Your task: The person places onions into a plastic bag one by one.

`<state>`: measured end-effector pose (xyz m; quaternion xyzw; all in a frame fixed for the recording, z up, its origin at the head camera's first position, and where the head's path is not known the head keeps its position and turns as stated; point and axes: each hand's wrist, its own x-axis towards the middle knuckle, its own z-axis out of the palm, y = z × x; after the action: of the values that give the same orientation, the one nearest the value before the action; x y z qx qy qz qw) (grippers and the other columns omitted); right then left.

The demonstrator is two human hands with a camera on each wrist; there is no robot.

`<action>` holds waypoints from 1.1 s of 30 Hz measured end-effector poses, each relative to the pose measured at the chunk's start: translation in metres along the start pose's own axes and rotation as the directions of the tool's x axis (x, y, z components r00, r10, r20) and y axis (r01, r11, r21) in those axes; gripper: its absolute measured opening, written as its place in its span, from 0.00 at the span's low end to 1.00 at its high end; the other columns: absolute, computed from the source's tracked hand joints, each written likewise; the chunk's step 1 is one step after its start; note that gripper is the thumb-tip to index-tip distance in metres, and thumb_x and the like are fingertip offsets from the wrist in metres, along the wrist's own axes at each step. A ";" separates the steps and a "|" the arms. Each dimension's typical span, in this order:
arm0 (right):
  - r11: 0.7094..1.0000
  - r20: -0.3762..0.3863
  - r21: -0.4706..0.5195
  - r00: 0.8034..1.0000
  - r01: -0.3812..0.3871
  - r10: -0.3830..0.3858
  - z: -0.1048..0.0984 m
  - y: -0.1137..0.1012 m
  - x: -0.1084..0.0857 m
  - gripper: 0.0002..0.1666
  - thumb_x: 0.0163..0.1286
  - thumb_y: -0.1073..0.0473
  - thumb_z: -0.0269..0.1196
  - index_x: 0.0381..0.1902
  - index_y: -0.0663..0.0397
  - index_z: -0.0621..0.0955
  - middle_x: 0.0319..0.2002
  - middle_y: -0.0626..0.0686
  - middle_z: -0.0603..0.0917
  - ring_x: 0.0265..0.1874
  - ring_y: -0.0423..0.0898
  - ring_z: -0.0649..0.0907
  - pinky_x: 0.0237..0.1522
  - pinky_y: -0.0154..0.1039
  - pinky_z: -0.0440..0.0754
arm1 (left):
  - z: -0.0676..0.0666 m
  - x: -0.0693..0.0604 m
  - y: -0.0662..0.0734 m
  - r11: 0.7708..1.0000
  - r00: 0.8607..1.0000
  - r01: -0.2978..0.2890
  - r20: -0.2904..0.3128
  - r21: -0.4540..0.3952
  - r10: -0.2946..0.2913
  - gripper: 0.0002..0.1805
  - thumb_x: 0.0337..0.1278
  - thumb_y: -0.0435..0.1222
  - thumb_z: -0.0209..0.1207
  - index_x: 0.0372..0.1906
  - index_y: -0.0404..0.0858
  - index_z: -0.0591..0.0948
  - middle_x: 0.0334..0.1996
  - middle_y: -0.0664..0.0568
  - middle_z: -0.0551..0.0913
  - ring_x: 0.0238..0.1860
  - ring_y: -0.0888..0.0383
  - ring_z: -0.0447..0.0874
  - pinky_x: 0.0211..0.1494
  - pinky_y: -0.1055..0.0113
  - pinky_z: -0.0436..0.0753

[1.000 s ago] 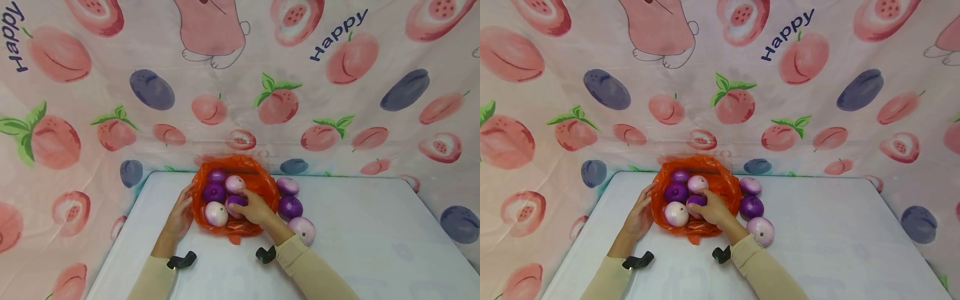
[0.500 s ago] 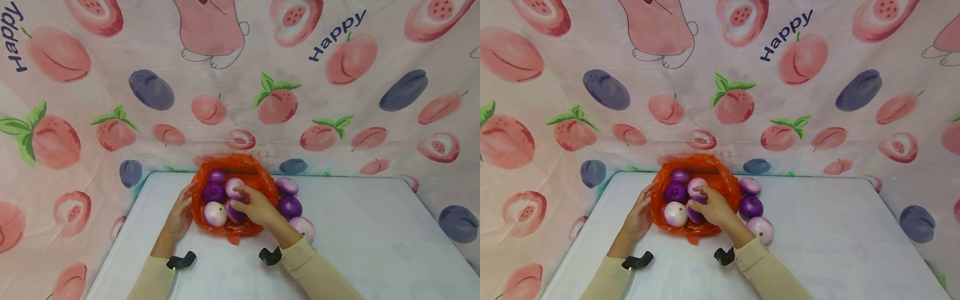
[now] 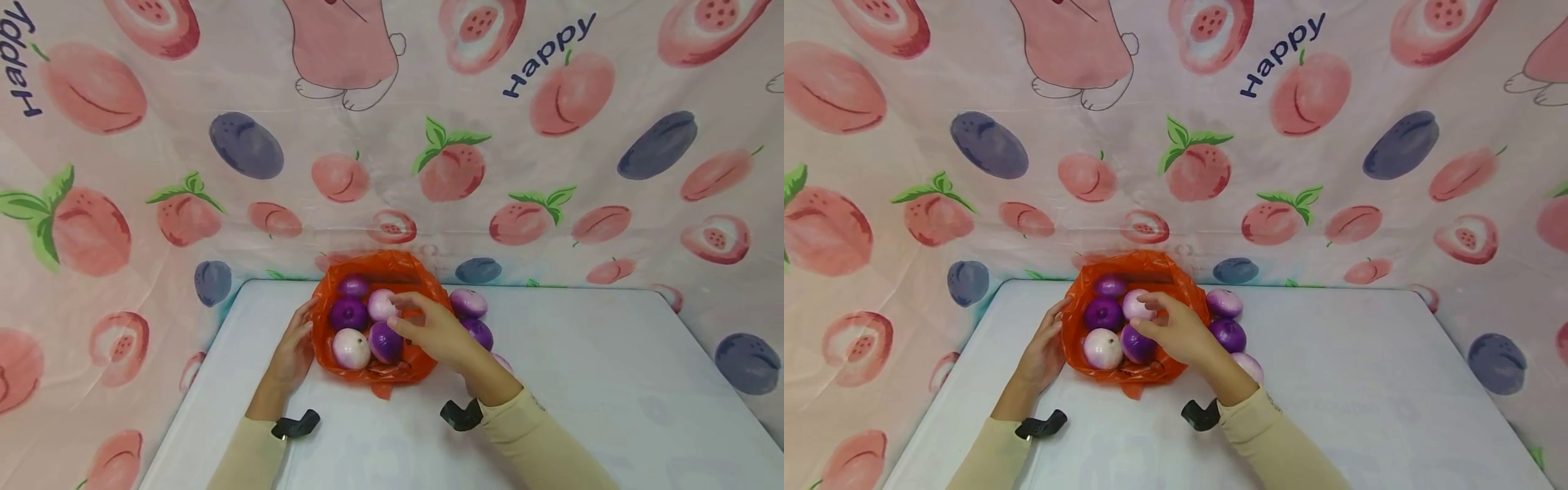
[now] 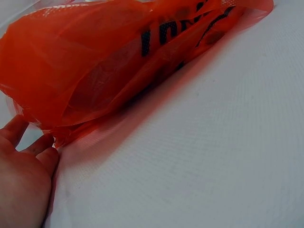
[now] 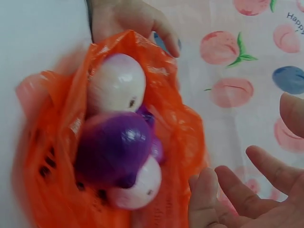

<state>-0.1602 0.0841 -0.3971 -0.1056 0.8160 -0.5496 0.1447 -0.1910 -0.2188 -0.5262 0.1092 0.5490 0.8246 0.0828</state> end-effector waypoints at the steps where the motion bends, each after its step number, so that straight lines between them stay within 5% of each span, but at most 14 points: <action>1: 1.000 0.002 -0.002 1.000 -0.001 0.001 -0.003 -0.002 -0.002 0.28 0.70 0.44 0.66 0.66 0.34 0.76 0.67 0.49 0.78 0.58 0.53 0.83 0.56 0.47 0.87 | 0.000 0.000 0.000 1.000 1.000 -0.002 0.000 0.000 0.002 0.31 0.76 0.37 0.44 0.80 0.48 0.57 0.79 0.55 0.58 0.79 0.53 0.56 0.73 0.68 0.73; 19: 0.998 -0.003 -0.051 1.000 0.027 -0.028 -0.068 -0.007 -0.031 0.33 0.73 0.41 0.63 0.70 0.44 0.72 0.68 0.55 0.76 0.63 0.57 0.80 0.61 0.53 0.84 | 0.000 0.001 0.000 1.000 1.000 -0.008 -0.004 -0.003 0.008 0.30 0.76 0.36 0.44 0.80 0.48 0.58 0.78 0.57 0.61 0.78 0.54 0.60 0.72 0.69 0.74; 33: 0.996 -0.075 -0.084 0.997 -0.011 0.005 -0.108 0.026 -0.044 0.33 0.74 0.42 0.61 0.71 0.49 0.71 0.69 0.61 0.75 0.64 0.61 0.79 0.61 0.58 0.82 | 0.003 -0.002 0.002 1.000 1.000 0.007 -0.012 -0.010 -0.007 0.30 0.77 0.36 0.43 0.80 0.48 0.57 0.78 0.56 0.59 0.78 0.55 0.59 0.73 0.70 0.73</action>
<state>-0.1570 0.2024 -0.3775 -0.0876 0.8437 -0.5177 0.1116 -0.1887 -0.2176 -0.5236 0.1017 0.5459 0.8275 0.0828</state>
